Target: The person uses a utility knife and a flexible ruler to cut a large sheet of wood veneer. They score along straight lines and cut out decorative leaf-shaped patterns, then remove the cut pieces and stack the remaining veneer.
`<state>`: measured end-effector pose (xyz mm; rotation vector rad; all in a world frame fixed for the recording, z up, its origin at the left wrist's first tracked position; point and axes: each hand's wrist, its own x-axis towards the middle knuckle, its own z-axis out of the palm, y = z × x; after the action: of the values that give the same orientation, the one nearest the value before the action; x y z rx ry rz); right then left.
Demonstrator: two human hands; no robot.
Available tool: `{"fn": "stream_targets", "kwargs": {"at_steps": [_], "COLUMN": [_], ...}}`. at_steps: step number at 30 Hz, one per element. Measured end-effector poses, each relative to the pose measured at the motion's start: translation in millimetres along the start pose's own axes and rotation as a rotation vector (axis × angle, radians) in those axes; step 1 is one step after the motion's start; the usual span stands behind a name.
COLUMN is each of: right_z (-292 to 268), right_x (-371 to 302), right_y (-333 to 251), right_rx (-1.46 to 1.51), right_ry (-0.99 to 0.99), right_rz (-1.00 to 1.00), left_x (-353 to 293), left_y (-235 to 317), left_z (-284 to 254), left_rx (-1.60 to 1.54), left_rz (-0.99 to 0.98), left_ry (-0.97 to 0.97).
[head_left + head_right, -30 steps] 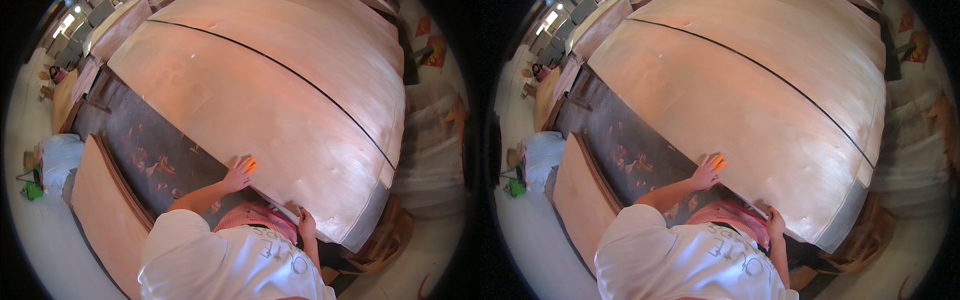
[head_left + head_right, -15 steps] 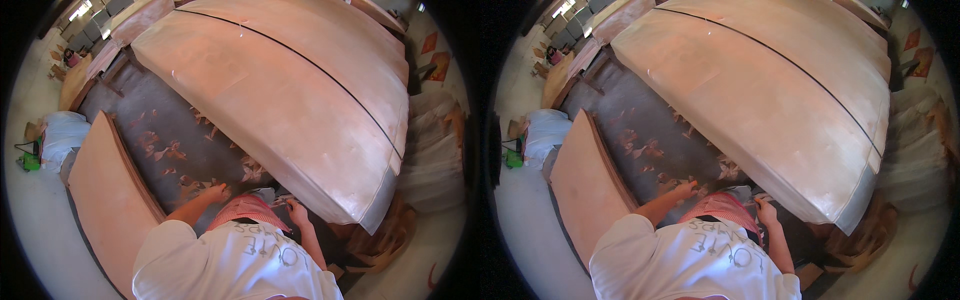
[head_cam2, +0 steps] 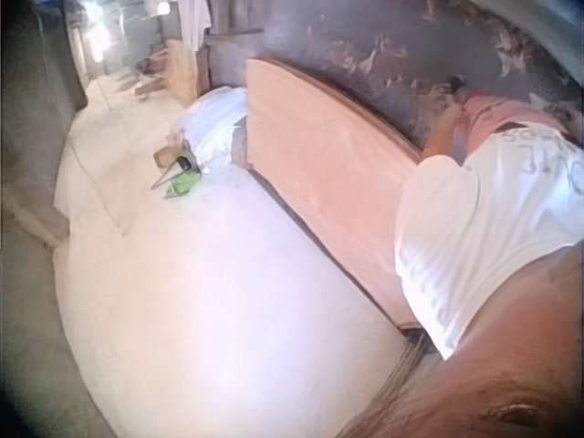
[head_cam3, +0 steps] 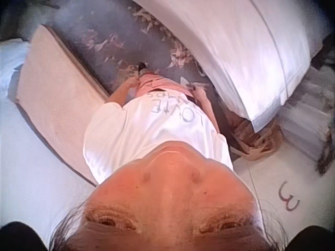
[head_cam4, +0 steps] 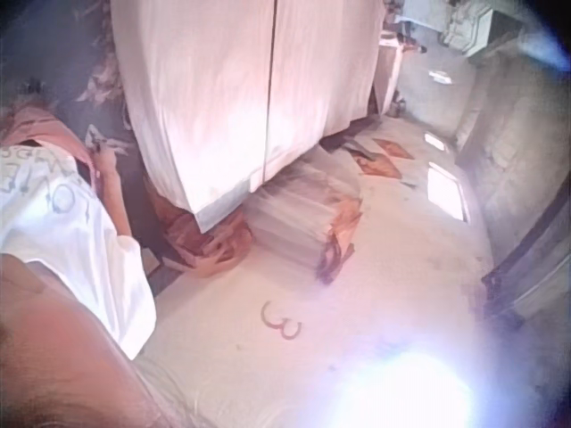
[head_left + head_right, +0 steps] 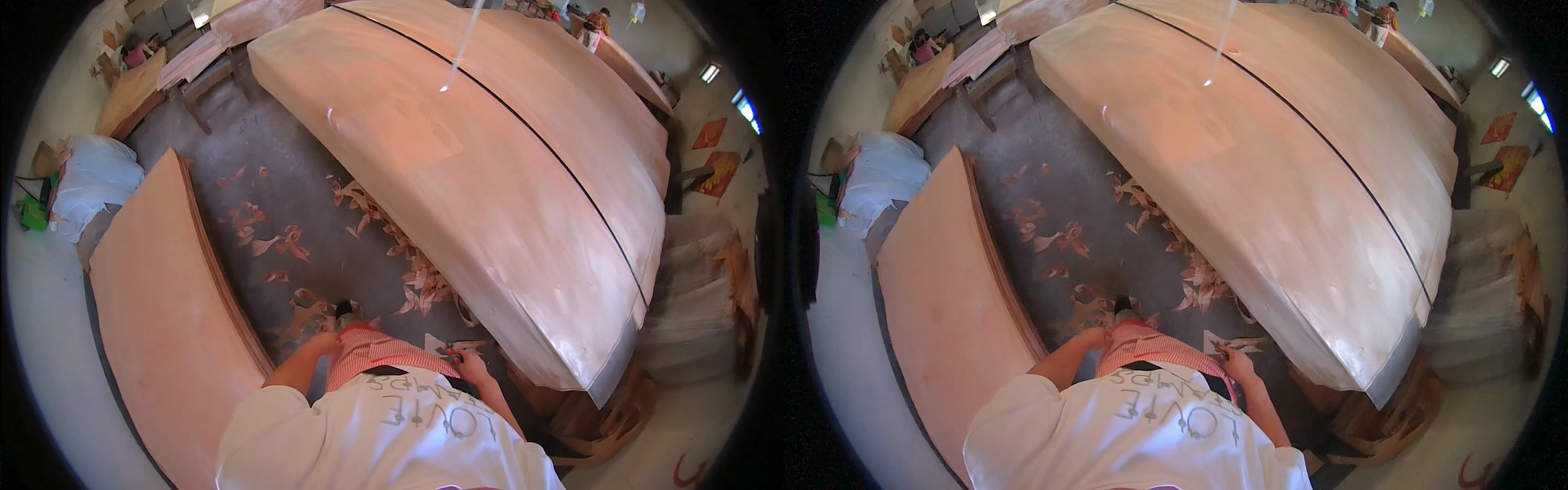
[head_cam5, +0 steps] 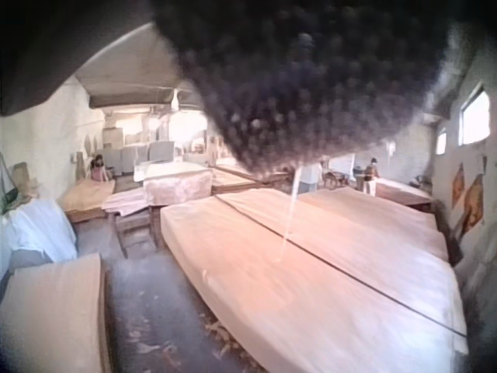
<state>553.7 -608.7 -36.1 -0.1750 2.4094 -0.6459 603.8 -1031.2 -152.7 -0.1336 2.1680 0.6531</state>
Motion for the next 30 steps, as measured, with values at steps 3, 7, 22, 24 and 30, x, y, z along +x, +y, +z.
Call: {"fn": "stream_targets", "kwargs": {"at_steps": [3, 7, 22, 24, 30], "right_z": [7, 10, -60, -84, -130], "right_x": [48, 131, 373, 399, 482], "right_y": [-44, -115, -264, -274, -270], "right_rx": [0.140, 0.106, 0.989, 1.234, 1.660], "right_ry": [-0.114, -0.241, 0.060, 0.156, 0.156], "right_rz": [0.038, -0.032, 0.120, 0.173, 0.326], "left_x": [17, 20, 55, 81, 144], "left_y": [-36, -72, -163, -146, -84], "left_z": [-37, -105, -288, -324, -460], "left_rx": [-0.049, -0.246, -0.594, -0.547, -0.439], "left_rz": [0.093, 0.071, 0.033, 0.099, 0.153], "left_ry": [0.149, 0.313, 0.293, 0.269, 0.230]}}
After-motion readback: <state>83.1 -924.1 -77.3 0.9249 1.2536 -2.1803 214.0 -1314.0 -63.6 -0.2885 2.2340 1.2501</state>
